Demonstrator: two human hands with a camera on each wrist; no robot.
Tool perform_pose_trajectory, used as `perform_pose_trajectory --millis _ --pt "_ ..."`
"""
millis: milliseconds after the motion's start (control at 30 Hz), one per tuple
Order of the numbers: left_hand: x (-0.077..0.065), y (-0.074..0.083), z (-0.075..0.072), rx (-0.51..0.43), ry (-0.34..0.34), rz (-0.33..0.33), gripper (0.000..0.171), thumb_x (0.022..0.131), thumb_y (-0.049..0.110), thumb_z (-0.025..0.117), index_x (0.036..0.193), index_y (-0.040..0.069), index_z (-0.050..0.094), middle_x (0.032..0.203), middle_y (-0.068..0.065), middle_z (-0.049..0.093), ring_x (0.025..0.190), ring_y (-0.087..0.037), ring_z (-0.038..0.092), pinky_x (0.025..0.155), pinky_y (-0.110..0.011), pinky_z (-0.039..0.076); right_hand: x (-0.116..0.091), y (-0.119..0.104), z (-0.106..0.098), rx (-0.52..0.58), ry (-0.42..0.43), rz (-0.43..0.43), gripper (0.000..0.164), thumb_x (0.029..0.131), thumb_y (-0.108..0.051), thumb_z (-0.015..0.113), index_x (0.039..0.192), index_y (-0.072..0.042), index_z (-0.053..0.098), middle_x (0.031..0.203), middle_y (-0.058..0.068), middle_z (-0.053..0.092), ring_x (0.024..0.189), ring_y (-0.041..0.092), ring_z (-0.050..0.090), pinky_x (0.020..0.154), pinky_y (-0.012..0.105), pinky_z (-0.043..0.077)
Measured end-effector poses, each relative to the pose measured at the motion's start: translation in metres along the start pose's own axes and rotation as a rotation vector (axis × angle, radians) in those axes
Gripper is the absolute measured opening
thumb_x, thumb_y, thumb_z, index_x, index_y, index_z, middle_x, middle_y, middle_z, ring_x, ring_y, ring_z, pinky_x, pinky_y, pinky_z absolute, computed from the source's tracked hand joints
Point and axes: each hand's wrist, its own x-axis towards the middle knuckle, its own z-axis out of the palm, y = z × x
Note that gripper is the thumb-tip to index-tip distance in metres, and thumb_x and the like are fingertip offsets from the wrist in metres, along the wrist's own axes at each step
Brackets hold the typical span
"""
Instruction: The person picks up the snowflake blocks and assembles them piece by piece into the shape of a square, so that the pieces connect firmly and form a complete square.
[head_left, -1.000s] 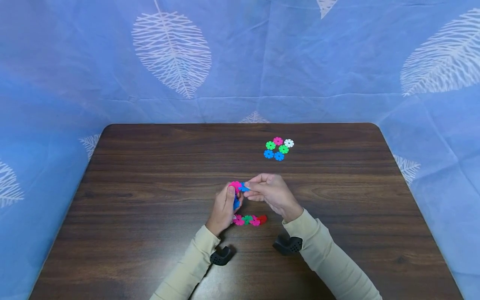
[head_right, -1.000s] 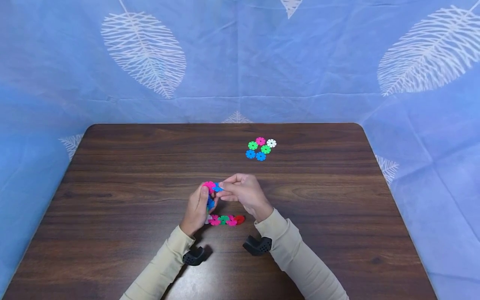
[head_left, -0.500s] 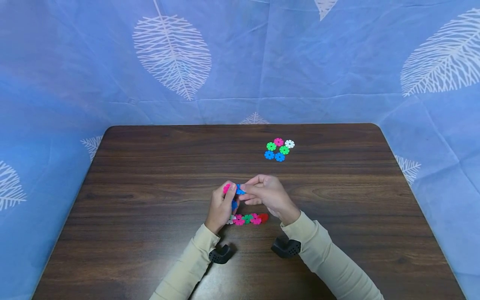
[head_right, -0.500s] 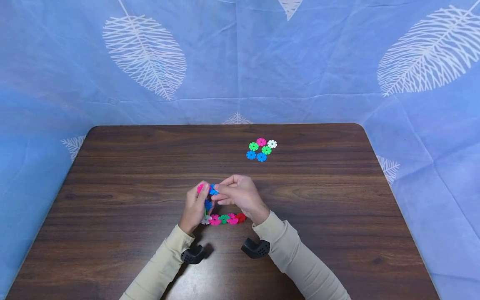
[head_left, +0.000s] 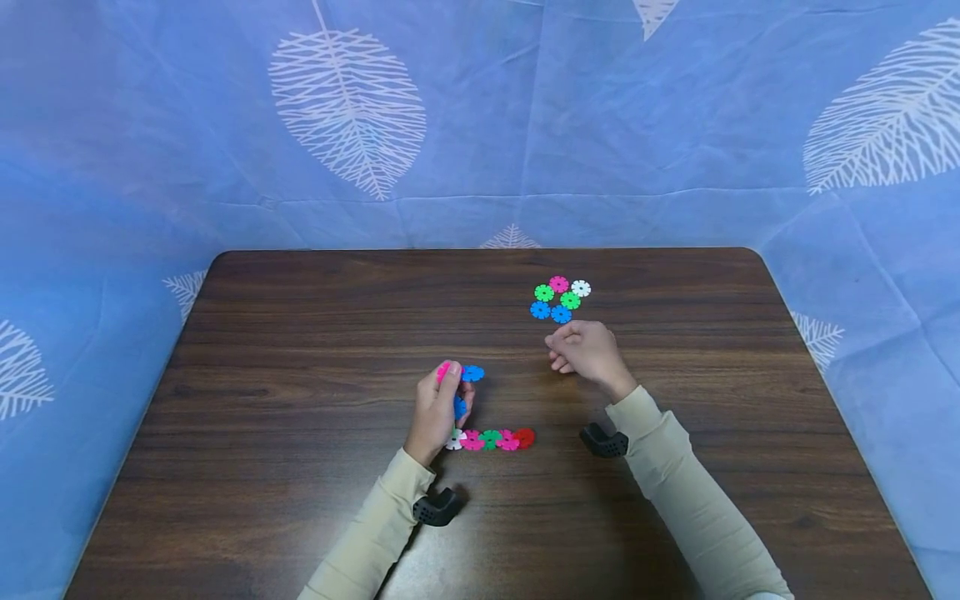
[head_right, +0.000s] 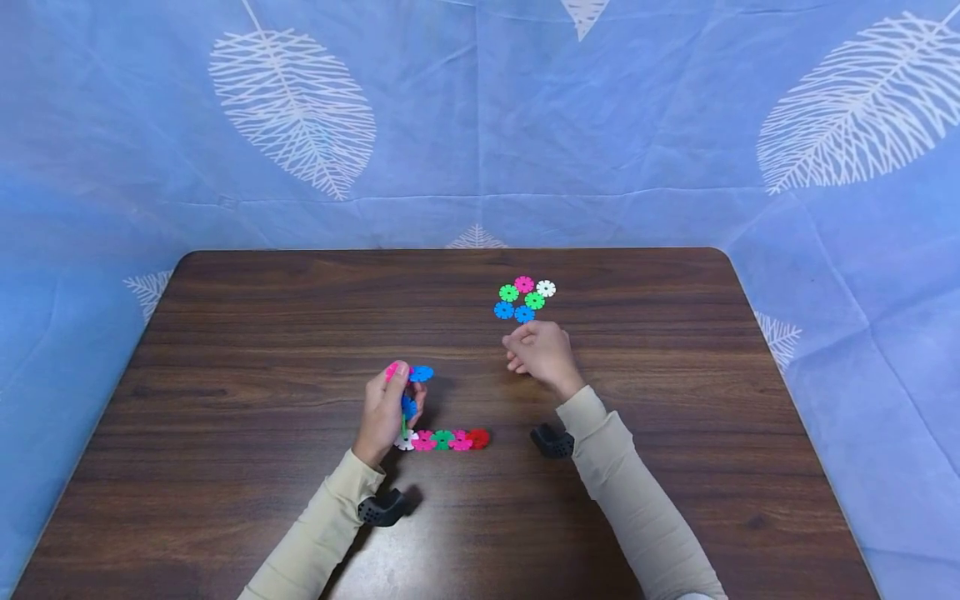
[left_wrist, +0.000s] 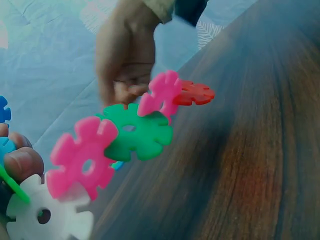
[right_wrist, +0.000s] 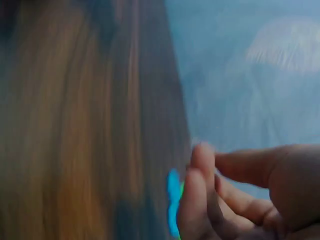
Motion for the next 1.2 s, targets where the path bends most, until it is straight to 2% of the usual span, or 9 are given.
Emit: perform_pose_trajectory --millis 100,167,233,333,367,500,667,967,1200 --pt "-0.001 0.006 0.001 0.018 -0.007 -0.005 0.040 0.104 0.012 0.030 0.076 -0.013 0.045 0.057 -0.009 0.045 0.039 -0.007 0.038 0.035 -0.018 0.034 0.016 0.014 -0.013 -0.160 0.124 0.003 0.021 0.092 -0.017 0.060 0.096 0.003 0.065 0.081 0.018 0.071 0.059 0.014 0.067 0.059 0.028 0.056" --pt "-0.003 0.012 0.002 0.022 -0.008 -0.008 0.039 0.104 0.010 0.030 0.076 -0.013 0.045 0.057 -0.012 0.045 0.040 -0.007 0.039 0.036 -0.018 0.034 0.026 0.022 -0.019 -0.226 0.224 0.002 0.020 0.092 -0.018 0.060 0.094 0.002 0.065 0.081 0.018 0.071 0.065 0.022 0.068 0.076 0.034 0.054" --pt "-0.004 0.018 0.003 0.031 -0.006 -0.008 0.039 0.103 0.009 0.030 0.075 -0.012 0.046 0.058 -0.014 0.046 0.040 -0.008 0.039 0.036 -0.018 0.035 0.038 0.029 -0.024 -0.256 0.319 0.001 0.022 0.092 -0.019 0.061 0.095 0.003 0.064 0.085 0.021 0.071 0.078 0.030 0.067 0.095 0.042 0.045" --pt "-0.006 0.023 0.003 0.035 -0.005 -0.003 0.039 0.104 0.009 0.030 0.075 -0.012 0.047 0.058 -0.016 0.045 0.040 -0.008 0.040 0.036 -0.019 0.036 0.056 0.038 -0.030 -0.241 0.406 0.017 0.028 0.092 -0.021 0.061 0.101 0.005 0.063 0.093 0.025 0.068 0.094 0.038 0.061 0.110 0.048 0.027" --pt "-0.006 0.023 0.003 0.034 -0.005 -0.002 0.039 0.104 0.009 0.030 0.076 -0.012 0.047 0.058 -0.017 0.045 0.040 -0.008 0.040 0.036 -0.019 0.036 0.062 0.040 -0.031 -0.232 0.422 0.022 0.031 0.092 -0.022 0.061 0.104 0.006 0.062 0.095 0.026 0.068 0.097 0.039 0.059 0.111 0.048 0.026" --pt "-0.007 0.022 0.003 0.016 0.000 0.000 0.039 0.104 0.009 0.030 0.077 -0.014 0.047 0.058 -0.021 0.044 0.039 -0.009 0.039 0.035 -0.021 0.036 0.079 0.042 -0.033 -0.213 0.457 0.034 0.038 0.092 -0.026 0.061 0.109 0.008 0.061 0.098 0.027 0.066 0.100 0.040 0.058 0.109 0.047 0.030" --pt "-0.007 0.021 0.004 0.002 0.006 -0.022 0.040 0.104 0.011 0.030 0.078 -0.015 0.046 0.058 -0.014 0.046 0.039 -0.008 0.039 0.036 -0.020 0.035 0.091 0.038 -0.032 -0.231 0.500 0.072 0.041 0.089 -0.031 0.065 0.104 0.006 0.064 0.099 0.025 0.065 0.099 0.040 0.057 0.092 0.051 0.046" --pt "-0.005 0.022 0.002 0.004 0.009 -0.027 0.039 0.104 0.011 0.031 0.078 -0.015 0.046 0.059 -0.014 0.046 0.039 -0.008 0.039 0.037 -0.018 0.035 0.099 0.029 -0.033 -0.321 0.470 0.175 0.034 0.086 -0.028 0.068 0.091 0.005 0.062 0.096 0.022 0.061 0.098 0.039 0.056 0.088 0.049 0.049" --pt "-0.003 0.021 -0.001 0.007 0.014 -0.035 0.040 0.104 0.011 0.031 0.079 -0.015 0.046 0.059 -0.008 0.046 0.039 -0.008 0.039 0.037 -0.018 0.035 0.100 0.027 -0.036 -0.339 0.447 0.208 0.035 0.088 -0.024 0.065 0.101 0.008 0.060 0.104 0.025 0.059 0.107 0.040 0.053 0.095 0.048 0.046"
